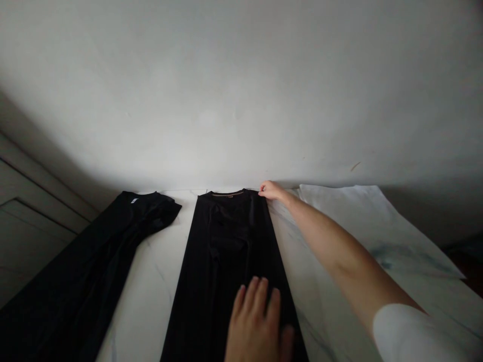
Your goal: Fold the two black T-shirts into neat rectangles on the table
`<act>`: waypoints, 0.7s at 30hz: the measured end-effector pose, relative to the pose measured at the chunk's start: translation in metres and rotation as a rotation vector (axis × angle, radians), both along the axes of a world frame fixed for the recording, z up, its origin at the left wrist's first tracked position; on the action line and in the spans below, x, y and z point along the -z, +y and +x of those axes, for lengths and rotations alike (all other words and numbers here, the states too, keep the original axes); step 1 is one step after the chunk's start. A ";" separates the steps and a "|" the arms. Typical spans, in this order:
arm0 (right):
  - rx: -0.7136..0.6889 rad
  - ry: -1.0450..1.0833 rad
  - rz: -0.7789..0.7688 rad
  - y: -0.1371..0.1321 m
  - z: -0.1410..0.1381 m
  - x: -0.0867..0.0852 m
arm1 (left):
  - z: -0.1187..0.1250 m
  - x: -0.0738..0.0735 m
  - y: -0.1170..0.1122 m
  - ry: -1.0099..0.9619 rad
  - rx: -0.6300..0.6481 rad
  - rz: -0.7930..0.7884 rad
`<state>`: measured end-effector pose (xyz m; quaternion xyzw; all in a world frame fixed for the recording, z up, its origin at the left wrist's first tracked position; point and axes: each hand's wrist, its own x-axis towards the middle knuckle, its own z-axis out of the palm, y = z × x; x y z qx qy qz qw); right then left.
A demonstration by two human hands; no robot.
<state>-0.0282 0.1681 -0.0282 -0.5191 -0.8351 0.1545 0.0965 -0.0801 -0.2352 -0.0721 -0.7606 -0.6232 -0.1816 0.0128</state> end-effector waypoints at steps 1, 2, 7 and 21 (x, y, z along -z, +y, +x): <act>0.025 0.018 0.043 -0.009 0.001 -0.003 | -0.025 -0.021 0.011 -0.057 -0.135 -0.076; 0.049 0.039 0.091 -0.021 0.001 -0.006 | -0.049 -0.040 0.025 -0.096 -0.215 -0.116; -0.089 0.135 0.182 -0.113 0.003 -0.018 | -0.138 -0.078 0.113 -0.082 -0.194 -0.092; -0.365 0.347 -0.006 -0.208 -0.026 -0.012 | -0.184 -0.036 0.142 -0.041 -0.115 -0.269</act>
